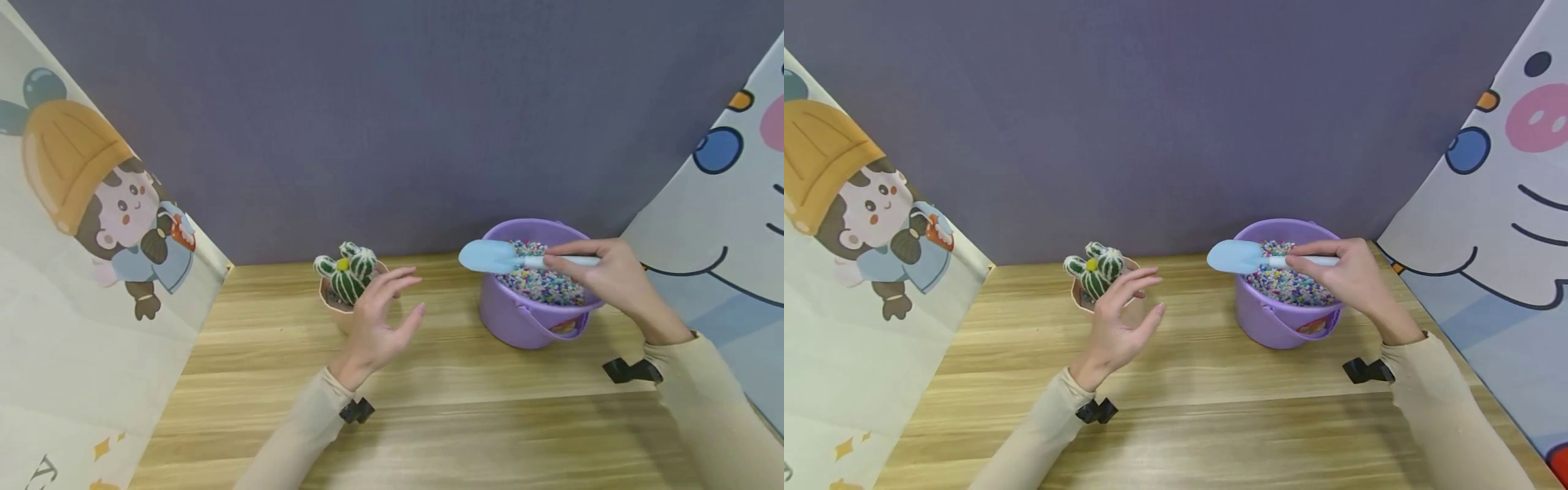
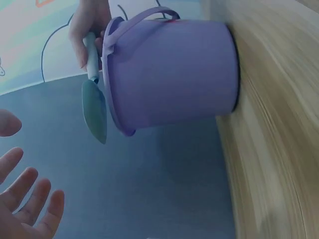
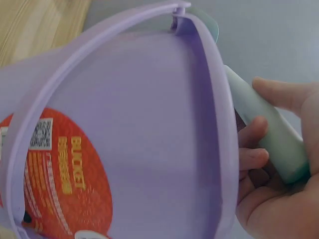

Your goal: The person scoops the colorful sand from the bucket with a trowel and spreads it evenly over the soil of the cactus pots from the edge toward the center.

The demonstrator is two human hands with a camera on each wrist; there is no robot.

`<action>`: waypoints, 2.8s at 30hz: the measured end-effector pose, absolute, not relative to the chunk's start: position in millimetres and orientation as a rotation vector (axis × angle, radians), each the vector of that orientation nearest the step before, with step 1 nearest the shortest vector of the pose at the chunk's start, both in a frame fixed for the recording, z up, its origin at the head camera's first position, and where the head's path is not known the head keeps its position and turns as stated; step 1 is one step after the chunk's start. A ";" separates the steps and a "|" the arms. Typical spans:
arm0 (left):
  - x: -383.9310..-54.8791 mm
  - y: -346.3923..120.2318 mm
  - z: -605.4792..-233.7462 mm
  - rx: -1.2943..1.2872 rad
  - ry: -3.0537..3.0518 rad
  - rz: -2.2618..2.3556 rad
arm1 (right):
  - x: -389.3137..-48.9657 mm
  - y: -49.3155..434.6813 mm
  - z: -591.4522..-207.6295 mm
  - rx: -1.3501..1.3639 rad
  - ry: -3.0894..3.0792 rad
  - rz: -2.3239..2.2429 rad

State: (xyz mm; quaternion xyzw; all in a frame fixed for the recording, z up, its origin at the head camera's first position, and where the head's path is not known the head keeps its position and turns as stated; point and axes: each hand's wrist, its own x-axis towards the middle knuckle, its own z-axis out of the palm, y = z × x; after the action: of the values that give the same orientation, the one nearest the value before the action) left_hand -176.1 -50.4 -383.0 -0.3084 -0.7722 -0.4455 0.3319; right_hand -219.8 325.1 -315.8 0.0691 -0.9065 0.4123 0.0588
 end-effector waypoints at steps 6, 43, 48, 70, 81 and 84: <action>-184.5 -32.6 -387.0 -0.735 -2.134 -1.278 | -219.3 336.2 -318.9 0.144 -2.768 1.222; -221.4 52.9 -397.0 -0.684 -2.603 -1.268 | -218.4 385.9 -325.0 0.132 -2.993 0.896; -226.9 59.0 -393.5 -0.668 -2.612 -1.232 | -214.8 398.4 -317.5 0.107 -3.035 0.836; -228.8 57.0 -390.8 -0.635 -2.595 -1.233 | -223.8 361.6 -323.4 0.204 -2.913 0.855; -229.0 57.3 -392.3 -0.638 -2.599 -1.226 | -217.7 379.4 -325.7 0.065 -2.906 0.996; -229.7 57.1 -392.5 -0.635 -2.598 -1.225 | -217.1 382.9 -327.0 0.046 -2.898 1.056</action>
State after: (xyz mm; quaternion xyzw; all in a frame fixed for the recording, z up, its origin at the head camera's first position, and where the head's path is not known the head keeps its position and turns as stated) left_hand -229.7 57.1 -392.5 -0.2149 -0.8787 -0.4143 0.1000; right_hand -217.1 382.9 -327.0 0.0149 -0.9391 0.3422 0.0281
